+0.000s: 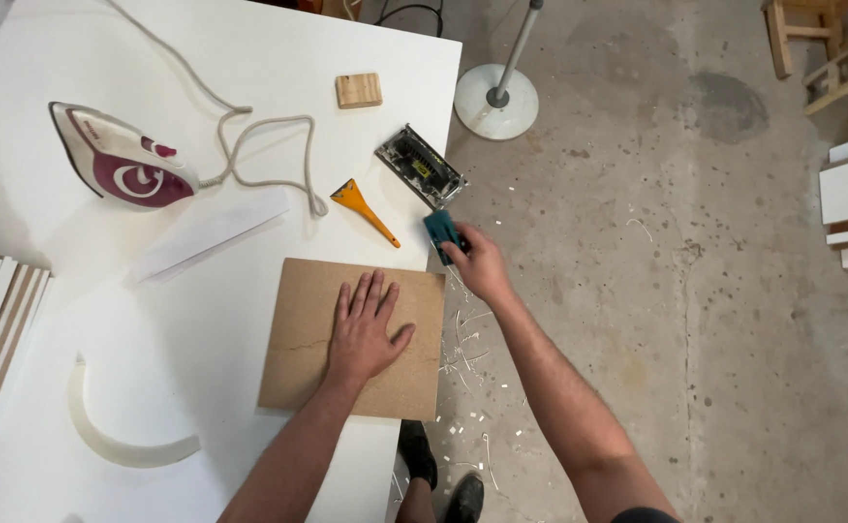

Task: The person assembles a white curved piece onto a rectangular wooden board, then uses a clothes iron to press the joint. They smooth the edges with a small wooden block and a blue clamp. Finally, they use a hand plane and a utility knife to trim and smooth the edges of a larger square board.

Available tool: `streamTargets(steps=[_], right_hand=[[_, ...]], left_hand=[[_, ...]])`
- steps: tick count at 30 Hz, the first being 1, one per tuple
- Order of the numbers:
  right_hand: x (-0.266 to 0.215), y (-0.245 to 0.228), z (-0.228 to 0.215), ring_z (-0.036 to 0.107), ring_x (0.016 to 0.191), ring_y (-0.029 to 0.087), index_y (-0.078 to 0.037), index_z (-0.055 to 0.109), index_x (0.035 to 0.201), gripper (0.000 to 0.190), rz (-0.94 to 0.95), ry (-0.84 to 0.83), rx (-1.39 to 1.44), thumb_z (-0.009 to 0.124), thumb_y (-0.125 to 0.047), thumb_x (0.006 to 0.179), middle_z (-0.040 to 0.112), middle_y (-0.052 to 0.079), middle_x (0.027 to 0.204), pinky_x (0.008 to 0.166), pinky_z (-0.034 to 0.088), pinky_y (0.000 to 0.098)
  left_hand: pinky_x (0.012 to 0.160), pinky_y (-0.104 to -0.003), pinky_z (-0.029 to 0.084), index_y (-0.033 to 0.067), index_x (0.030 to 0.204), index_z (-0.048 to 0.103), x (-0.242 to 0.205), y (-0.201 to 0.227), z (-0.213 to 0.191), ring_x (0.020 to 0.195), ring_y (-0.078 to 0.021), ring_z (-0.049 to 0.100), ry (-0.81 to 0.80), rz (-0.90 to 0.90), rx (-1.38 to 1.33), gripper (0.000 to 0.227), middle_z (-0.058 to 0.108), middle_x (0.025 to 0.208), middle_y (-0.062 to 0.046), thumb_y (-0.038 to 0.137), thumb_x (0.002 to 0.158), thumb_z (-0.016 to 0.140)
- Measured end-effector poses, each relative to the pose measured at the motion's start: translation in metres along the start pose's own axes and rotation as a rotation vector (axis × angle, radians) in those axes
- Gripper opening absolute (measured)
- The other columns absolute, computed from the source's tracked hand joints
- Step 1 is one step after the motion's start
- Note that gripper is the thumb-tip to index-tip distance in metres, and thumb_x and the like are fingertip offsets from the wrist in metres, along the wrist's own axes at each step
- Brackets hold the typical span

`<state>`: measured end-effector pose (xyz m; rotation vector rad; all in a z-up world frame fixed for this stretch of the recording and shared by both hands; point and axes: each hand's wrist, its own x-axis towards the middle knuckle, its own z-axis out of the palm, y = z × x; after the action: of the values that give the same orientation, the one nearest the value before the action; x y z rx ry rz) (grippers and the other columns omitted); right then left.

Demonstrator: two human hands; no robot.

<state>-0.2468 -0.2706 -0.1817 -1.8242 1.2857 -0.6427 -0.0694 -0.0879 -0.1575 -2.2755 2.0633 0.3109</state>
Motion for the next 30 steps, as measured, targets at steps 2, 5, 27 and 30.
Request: streamTargets(steps=[2,5,27,30], right_hand=[[0.037,0.003,0.032,0.07,0.101,0.027,-0.018,0.069,0.128,0.036,-0.137,0.011,-0.196,0.072,-0.036,0.096,0.072,0.009,0.104,0.089,0.055,0.0374],[0.075,-0.001,0.073,0.069,0.1,0.024,-0.016,0.07,0.126,0.036,-0.25,-0.01,-0.406,0.067,-0.04,0.098,0.071,0.006,0.102,0.093,0.052,0.0356],[-0.019,0.007,-0.025,0.07,0.093,0.039,-0.008,0.068,0.113,0.03,0.039,0.278,0.194,0.07,-0.035,0.101,0.07,0.022,0.094,0.078,0.054,0.0479],[-0.161,0.051,0.01,0.065,0.083,0.03,-0.006,0.066,0.105,0.023,0.282,0.181,0.279,0.06,-0.029,0.104,0.067,0.018,0.086,0.074,0.052,0.0457]], left_hand=[[0.13,-0.051,0.003,0.0263,0.16,0.034,0.0,0.0,0.0,0.159,-0.0234,0.013,0.001,-0.006,-0.013,0.078,0.019,0.172,-0.006,0.073,0.097,0.037],[0.13,-0.05,0.003,0.0264,0.159,0.036,-0.001,0.001,0.004,0.159,-0.0231,0.013,0.013,-0.005,-0.031,0.078,0.02,0.171,-0.006,0.073,0.096,0.038],[0.13,-0.051,0.004,0.0269,0.16,0.036,0.003,0.001,0.003,0.16,-0.0238,0.015,0.009,0.002,0.017,0.078,0.021,0.172,-0.005,0.073,0.097,0.036],[0.13,-0.05,0.004,0.0262,0.16,0.035,0.0,-0.001,0.008,0.16,-0.0238,0.015,0.026,0.008,0.034,0.077,0.022,0.172,-0.006,0.071,0.098,0.036]])
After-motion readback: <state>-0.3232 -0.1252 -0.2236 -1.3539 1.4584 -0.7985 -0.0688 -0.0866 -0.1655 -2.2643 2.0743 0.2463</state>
